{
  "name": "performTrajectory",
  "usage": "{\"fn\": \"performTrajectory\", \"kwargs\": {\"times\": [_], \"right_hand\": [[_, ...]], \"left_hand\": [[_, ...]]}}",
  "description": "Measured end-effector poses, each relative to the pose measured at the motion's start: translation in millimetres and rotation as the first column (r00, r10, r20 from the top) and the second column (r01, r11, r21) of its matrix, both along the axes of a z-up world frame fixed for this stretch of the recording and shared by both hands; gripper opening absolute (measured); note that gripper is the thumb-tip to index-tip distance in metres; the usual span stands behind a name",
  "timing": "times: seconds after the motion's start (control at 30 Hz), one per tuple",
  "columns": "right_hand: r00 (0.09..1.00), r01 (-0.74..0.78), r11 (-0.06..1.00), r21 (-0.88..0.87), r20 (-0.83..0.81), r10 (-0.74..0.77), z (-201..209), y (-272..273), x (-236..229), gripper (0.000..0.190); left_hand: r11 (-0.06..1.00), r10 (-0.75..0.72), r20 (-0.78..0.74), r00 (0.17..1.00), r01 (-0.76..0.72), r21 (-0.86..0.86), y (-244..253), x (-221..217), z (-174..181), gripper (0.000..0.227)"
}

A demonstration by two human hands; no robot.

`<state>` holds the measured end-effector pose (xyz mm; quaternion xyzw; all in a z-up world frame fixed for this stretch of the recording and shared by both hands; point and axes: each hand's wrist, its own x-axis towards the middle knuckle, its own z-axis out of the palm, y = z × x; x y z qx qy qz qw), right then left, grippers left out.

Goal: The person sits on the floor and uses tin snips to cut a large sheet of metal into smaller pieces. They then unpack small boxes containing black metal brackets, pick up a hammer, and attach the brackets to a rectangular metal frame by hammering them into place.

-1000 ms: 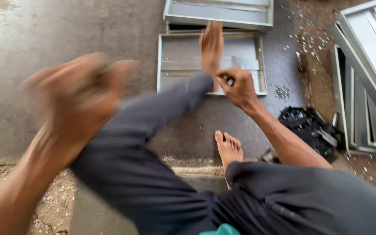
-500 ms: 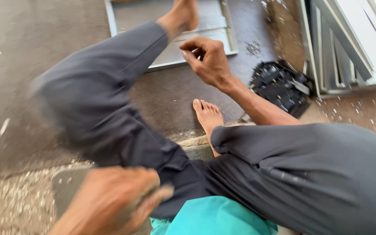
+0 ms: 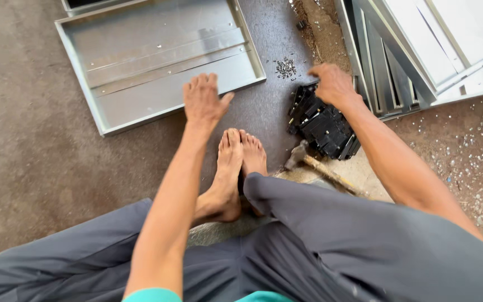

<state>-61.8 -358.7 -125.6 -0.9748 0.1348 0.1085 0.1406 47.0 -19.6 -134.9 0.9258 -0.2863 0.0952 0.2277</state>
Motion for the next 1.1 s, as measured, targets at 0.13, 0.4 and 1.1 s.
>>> {"fn": "performTrajectory", "kwargs": {"times": [0.13, 0.4, 1.1], "right_hand": [[0.987, -0.157, 0.981, -0.115, -0.057, 0.151, 3, -8, 1, 0.033], [0.976, -0.166, 0.983, 0.079, 0.154, 0.153, -5, -28, -7, 0.037], [0.895, 0.442, 0.894, -0.078, 0.112, -0.432, -30, -78, -49, 0.023]], "left_hand": [[0.955, -0.154, -0.261, 0.953, 0.211, 0.208, 27, 26, -31, 0.034], [0.983, -0.056, -0.294, 0.954, 0.104, 0.151, 89, 40, 20, 0.022], [0.974, -0.228, -0.333, 0.915, 0.216, -0.072, -11, 86, 31, 0.060]]}}
